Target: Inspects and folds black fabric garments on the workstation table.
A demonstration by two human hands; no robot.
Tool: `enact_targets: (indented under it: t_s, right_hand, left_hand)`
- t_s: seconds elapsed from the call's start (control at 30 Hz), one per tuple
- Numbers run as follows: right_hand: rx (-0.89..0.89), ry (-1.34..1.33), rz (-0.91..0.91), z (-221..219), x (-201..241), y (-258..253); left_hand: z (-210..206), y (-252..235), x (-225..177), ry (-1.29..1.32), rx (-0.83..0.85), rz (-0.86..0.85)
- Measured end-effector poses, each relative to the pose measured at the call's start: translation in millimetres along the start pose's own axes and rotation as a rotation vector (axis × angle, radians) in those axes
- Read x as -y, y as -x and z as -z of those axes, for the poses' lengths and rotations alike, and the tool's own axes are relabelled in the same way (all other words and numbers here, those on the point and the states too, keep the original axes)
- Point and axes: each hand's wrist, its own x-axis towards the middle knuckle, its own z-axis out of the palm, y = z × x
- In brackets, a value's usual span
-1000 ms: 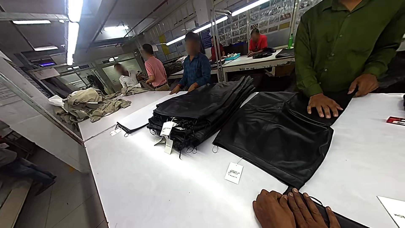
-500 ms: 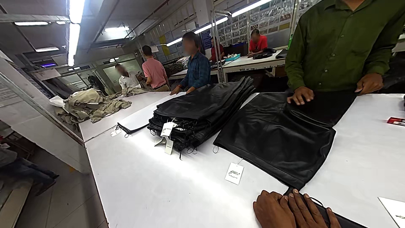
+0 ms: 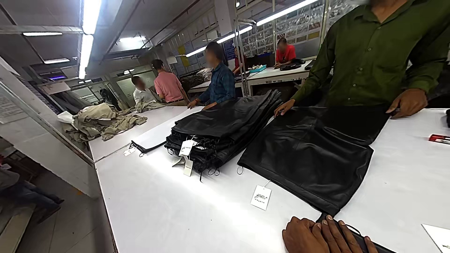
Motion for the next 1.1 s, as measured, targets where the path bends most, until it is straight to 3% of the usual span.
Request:
enact_targets:
  t_s: [1.1]
  right_hand:
    - [-0.021,0.019,0.009,-4,-2,2]
  left_hand:
    - [2,1,-3,-0.001,0.011,0.017]
